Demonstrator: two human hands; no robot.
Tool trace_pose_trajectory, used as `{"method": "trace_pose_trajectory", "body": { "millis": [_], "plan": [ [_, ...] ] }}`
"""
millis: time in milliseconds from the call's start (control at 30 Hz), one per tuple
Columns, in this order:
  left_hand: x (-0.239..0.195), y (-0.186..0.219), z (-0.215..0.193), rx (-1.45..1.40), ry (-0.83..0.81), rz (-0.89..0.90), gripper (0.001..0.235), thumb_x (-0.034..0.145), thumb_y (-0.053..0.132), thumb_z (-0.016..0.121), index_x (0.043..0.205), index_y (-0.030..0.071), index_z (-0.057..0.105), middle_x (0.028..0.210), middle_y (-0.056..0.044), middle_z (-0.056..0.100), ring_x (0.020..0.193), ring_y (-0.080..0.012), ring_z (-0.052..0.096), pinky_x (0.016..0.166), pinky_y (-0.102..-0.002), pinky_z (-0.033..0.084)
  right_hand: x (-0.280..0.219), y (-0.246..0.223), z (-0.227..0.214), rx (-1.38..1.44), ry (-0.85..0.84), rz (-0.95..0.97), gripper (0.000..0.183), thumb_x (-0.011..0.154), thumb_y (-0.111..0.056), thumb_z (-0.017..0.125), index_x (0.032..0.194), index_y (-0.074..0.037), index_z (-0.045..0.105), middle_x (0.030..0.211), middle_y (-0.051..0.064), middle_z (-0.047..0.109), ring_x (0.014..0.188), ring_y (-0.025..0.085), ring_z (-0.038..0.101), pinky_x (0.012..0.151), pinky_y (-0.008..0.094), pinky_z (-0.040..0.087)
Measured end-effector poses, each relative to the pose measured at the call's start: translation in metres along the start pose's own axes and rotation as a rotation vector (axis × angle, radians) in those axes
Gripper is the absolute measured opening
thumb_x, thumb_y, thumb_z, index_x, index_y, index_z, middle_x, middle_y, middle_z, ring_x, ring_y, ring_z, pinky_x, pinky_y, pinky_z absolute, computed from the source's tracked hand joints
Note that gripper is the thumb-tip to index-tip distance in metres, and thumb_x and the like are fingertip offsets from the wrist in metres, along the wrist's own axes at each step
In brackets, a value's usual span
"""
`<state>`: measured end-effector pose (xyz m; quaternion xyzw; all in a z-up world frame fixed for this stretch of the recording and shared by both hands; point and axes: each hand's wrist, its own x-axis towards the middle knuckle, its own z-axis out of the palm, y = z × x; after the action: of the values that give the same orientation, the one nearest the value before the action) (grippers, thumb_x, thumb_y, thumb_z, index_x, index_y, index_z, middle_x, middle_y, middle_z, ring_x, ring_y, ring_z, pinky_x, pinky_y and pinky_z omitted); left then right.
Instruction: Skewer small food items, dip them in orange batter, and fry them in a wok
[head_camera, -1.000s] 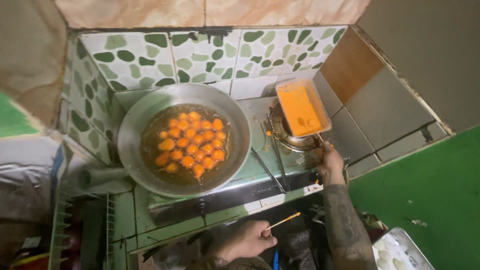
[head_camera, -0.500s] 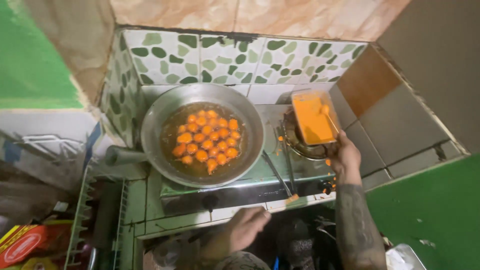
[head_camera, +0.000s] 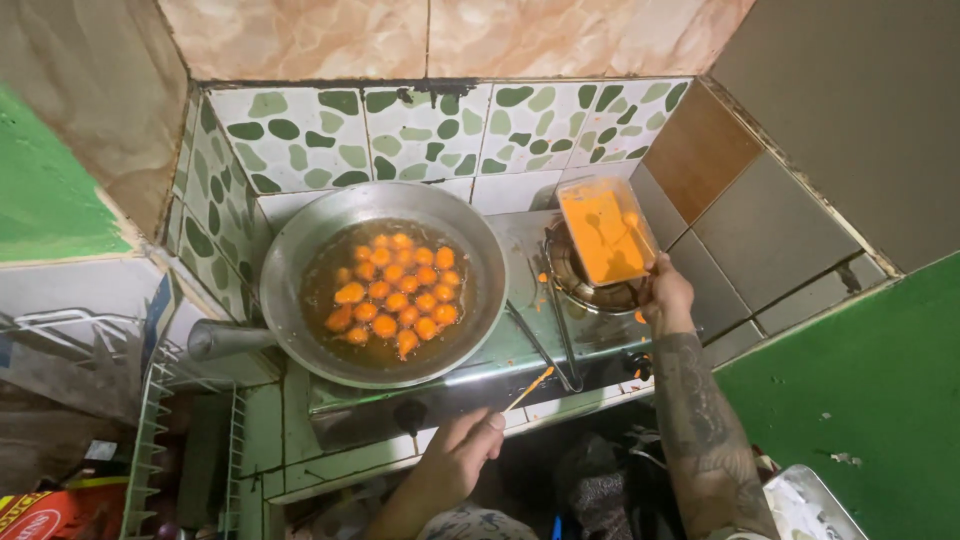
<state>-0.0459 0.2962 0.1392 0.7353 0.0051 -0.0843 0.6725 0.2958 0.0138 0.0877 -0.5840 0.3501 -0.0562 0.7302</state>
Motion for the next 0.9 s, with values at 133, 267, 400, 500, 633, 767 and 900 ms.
{"method": "trace_pose_trajectory", "body": {
  "millis": [133,267,400,500,633,767,900],
  "plan": [
    [0.003,-0.003,0.002,0.02,-0.01,0.016,0.044,0.102,0.042,0.041,0.07,0.014,0.052,0.063,0.001,0.045,0.064,-0.015,0.044,0.067,-0.031,0.035,0.003,0.006,-0.006,-0.101,0.036,-0.129,0.041,0.106,-0.038,0.062,0.072,-0.014,0.062,0.052,0.0,0.047,0.04,0.012,0.033,0.041,0.031,0.026],
    [0.005,0.001,-0.002,-0.004,-0.022,-0.016,0.043,0.105,0.041,0.041,0.072,0.015,0.049,0.066,0.001,0.044,0.066,-0.0157,0.044,0.068,-0.032,0.035,-0.008,0.002,-0.011,-0.035,-0.081,-0.136,0.037,0.103,-0.021,0.069,0.069,-0.014,0.056,0.054,-0.001,0.047,0.044,0.01,0.036,0.043,0.029,0.026],
    [0.019,-0.009,-0.013,-0.014,0.082,0.067,0.038,0.104,0.034,0.05,0.071,0.016,0.045,0.067,0.002,0.044,0.066,-0.0159,0.041,0.062,-0.037,0.032,-0.02,-0.004,-0.013,-0.103,-0.106,-0.203,0.033,0.104,-0.028,0.067,0.075,-0.013,0.065,0.048,-0.003,0.041,0.038,0.007,0.03,0.039,0.028,0.019],
    [0.017,0.005,-0.019,-0.076,0.136,0.0,0.039,0.105,0.035,0.047,0.072,0.017,0.041,0.07,0.002,0.042,0.07,-0.0147,0.042,0.068,-0.034,0.035,0.005,0.0,-0.014,-0.149,-0.028,-0.209,0.027,0.102,-0.033,0.071,0.08,-0.018,0.07,0.061,-0.005,0.057,0.042,0.005,0.036,0.039,0.028,0.023],
    [0.025,-0.008,-0.021,0.02,0.179,-0.051,0.041,0.101,0.039,0.046,0.07,0.014,0.046,0.067,0.001,0.048,0.067,-0.0147,0.045,0.066,-0.035,0.035,0.05,0.019,-0.022,-0.173,0.06,-0.164,0.028,0.097,-0.039,0.075,0.08,-0.018,0.066,0.065,-0.003,0.053,0.048,0.008,0.038,0.042,0.033,0.024],
    [0.03,-0.025,-0.019,-0.128,0.189,-0.057,0.037,0.102,0.037,0.05,0.072,0.017,0.041,0.071,0.003,0.043,0.07,-0.0123,0.045,0.066,-0.032,0.039,0.043,0.029,-0.025,-0.213,-0.015,-0.178,0.038,0.103,-0.032,0.067,0.069,-0.015,0.06,0.052,0.0,0.048,0.039,0.011,0.033,0.039,0.033,0.021],
    [0.031,-0.028,-0.018,-0.152,0.188,-0.063,0.038,0.102,0.04,0.049,0.073,0.018,0.041,0.072,0.003,0.04,0.069,-0.012,0.043,0.066,-0.031,0.042,0.01,0.02,-0.025,-0.262,-0.032,-0.153,0.032,0.102,-0.027,0.066,0.072,-0.017,0.065,0.056,-0.004,0.053,0.042,0.008,0.034,0.04,0.03,0.022]
  ]
}}
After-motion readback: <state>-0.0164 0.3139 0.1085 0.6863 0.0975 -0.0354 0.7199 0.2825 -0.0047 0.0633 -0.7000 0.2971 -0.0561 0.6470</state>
